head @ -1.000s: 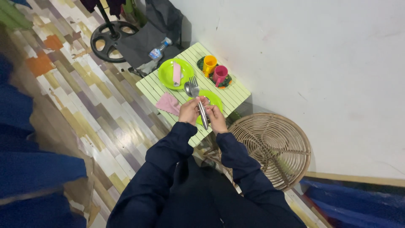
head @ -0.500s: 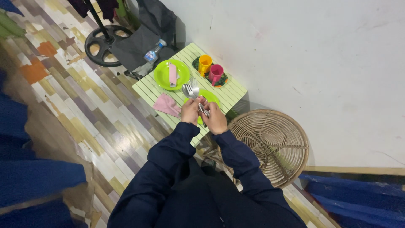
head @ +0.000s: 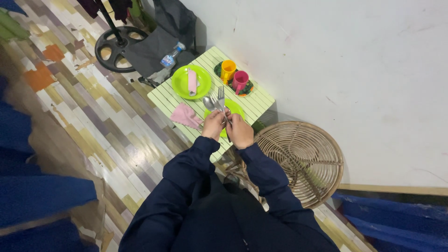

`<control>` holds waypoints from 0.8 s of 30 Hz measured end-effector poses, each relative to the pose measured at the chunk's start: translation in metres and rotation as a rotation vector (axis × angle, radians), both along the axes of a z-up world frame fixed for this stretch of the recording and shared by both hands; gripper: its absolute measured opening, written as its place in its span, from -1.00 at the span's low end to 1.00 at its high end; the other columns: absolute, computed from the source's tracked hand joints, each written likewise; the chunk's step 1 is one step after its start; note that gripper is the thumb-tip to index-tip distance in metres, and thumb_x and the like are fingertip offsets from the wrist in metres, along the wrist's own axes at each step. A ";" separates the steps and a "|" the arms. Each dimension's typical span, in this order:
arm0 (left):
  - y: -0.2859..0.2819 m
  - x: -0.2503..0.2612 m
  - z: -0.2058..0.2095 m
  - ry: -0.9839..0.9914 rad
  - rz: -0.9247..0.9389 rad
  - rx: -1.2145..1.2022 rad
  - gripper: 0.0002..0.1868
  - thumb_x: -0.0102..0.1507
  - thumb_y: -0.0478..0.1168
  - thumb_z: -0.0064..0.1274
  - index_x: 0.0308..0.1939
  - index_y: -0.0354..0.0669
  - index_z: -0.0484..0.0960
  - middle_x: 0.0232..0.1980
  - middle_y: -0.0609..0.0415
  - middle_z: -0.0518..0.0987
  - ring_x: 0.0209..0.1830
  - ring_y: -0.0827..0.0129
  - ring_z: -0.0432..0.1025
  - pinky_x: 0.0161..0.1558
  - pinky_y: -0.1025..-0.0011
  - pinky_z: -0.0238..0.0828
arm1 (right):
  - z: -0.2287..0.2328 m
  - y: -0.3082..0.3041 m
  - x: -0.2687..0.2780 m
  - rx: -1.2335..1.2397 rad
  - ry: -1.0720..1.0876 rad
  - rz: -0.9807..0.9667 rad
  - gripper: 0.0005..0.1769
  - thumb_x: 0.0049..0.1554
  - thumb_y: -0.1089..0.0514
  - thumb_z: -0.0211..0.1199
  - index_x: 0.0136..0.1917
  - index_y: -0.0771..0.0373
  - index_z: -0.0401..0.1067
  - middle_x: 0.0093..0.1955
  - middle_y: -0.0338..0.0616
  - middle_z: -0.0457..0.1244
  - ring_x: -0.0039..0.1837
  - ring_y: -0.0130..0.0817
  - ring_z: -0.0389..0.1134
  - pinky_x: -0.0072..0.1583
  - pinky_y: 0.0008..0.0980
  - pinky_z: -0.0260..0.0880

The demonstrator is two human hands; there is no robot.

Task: The person sets a small table for two by placing two green plates, two mugs, and two folded cloths on the table. They then place a fork and spoon on each plate, arranging the cutlery neatly.

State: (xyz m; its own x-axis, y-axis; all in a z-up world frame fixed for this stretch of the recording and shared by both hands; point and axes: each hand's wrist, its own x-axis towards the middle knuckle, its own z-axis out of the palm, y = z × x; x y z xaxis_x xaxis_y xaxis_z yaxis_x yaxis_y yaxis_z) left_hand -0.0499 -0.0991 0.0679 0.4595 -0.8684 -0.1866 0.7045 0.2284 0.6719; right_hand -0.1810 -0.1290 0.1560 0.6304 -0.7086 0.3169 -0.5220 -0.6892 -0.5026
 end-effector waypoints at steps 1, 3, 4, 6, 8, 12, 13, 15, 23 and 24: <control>-0.002 0.001 -0.007 0.007 -0.022 -0.042 -0.84 0.35 -0.37 -0.09 -0.04 -0.33 0.55 0.01 -0.01 0.60 0.02 0.30 0.52 0.07 0.37 0.46 | 0.000 -0.001 0.000 0.002 0.023 -0.008 -0.78 0.19 0.06 0.22 0.06 0.17 0.35 -0.02 -0.04 0.36 -0.06 0.02 0.41 -0.12 -0.03 0.36; -0.005 0.003 -0.014 0.020 -0.063 -0.131 -0.93 0.33 -0.40 -0.08 -0.14 -0.33 0.49 0.05 0.01 0.61 0.04 0.29 0.52 0.09 0.34 0.48 | -0.001 -0.006 0.001 0.004 0.069 -0.023 -0.81 0.21 0.06 0.19 0.04 0.16 0.35 -0.03 -0.05 0.36 -0.05 0.02 0.41 -0.10 -0.02 0.36; -0.006 0.003 -0.015 -0.002 -0.068 -0.080 -0.94 0.34 -0.39 -0.06 -0.14 -0.31 0.51 0.03 0.03 0.60 0.02 0.32 0.52 0.07 0.36 0.48 | -0.003 -0.009 0.000 0.020 0.047 -0.011 -0.82 0.21 0.07 0.19 0.03 0.17 0.35 -0.03 -0.03 0.36 -0.05 0.03 0.41 -0.10 -0.02 0.36; -0.004 0.003 -0.010 -0.047 -0.077 0.021 -0.95 0.35 -0.36 -0.01 -0.14 -0.29 0.53 -0.02 0.06 0.60 -0.02 0.36 0.52 0.02 0.39 0.48 | -0.010 -0.015 -0.002 0.053 0.004 0.014 -0.82 0.21 0.08 0.18 0.02 0.19 0.35 -0.04 0.00 0.36 -0.04 0.06 0.40 -0.09 -0.02 0.36; -0.003 0.002 -0.001 -0.057 -0.076 0.054 -0.93 0.35 -0.36 0.02 -0.11 -0.30 0.57 -0.06 0.07 0.59 -0.08 0.38 0.51 -0.05 0.43 0.44 | -0.018 -0.022 -0.001 0.092 -0.055 0.028 -0.82 0.23 0.08 0.18 0.01 0.22 0.34 -0.06 0.04 0.36 -0.04 0.08 0.39 -0.07 -0.02 0.36; -0.002 0.001 0.015 -0.087 -0.085 0.085 -0.88 0.32 -0.38 0.05 -0.07 -0.29 0.61 -0.10 0.11 0.60 -0.12 0.45 0.51 -0.11 0.51 0.43 | -0.025 -0.031 0.000 0.188 -0.142 0.053 -0.85 0.24 0.12 0.15 -0.01 0.24 0.33 -0.10 0.06 0.37 -0.04 0.09 0.40 -0.05 -0.05 0.37; -0.001 0.001 0.016 -0.088 -0.099 0.085 -0.86 0.31 -0.38 0.06 -0.05 -0.29 0.61 -0.10 0.12 0.60 -0.12 0.45 0.51 -0.11 0.52 0.43 | -0.023 -0.031 -0.001 0.204 -0.141 0.051 -0.85 0.24 0.13 0.16 0.00 0.25 0.33 -0.10 0.06 0.36 -0.05 0.09 0.40 -0.05 -0.05 0.37; 0.000 0.005 0.013 -0.092 -0.126 0.084 -0.83 0.31 -0.39 0.06 -0.03 -0.30 0.62 -0.11 0.13 0.59 -0.11 0.46 0.51 -0.10 0.53 0.45 | -0.018 -0.030 -0.001 0.236 -0.141 0.050 -0.85 0.24 0.15 0.16 0.01 0.26 0.33 -0.11 0.07 0.35 -0.06 0.09 0.40 -0.06 -0.05 0.37; -0.025 0.015 -0.064 -0.231 -0.140 0.202 -0.85 0.30 -0.42 0.03 -0.06 -0.34 0.61 -0.15 0.04 0.63 -0.24 0.38 0.56 -0.21 0.44 0.47 | -0.021 -0.051 -0.002 0.034 -0.219 0.104 -0.89 0.25 0.19 0.16 0.01 0.26 0.34 -0.01 0.07 0.30 -0.02 0.04 0.37 -0.04 -0.13 0.36; -0.027 0.017 -0.073 -0.200 -0.145 0.166 -0.85 0.29 -0.43 0.01 -0.08 -0.36 0.60 -0.15 0.02 0.64 -0.23 0.35 0.61 -0.18 0.42 0.54 | -0.023 -0.060 -0.001 0.042 -0.251 0.112 -0.90 0.27 0.19 0.15 0.02 0.26 0.35 -0.01 0.06 0.30 -0.02 0.01 0.37 -0.03 -0.16 0.37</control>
State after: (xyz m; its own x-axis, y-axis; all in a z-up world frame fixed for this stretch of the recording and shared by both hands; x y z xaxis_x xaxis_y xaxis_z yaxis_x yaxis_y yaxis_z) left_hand -0.0332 -0.1258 -0.0052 0.3746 -0.8928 -0.2500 0.5713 0.0098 0.8207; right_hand -0.1820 -0.1886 0.1334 0.6111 -0.6547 0.4449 -0.2987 -0.7113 -0.6363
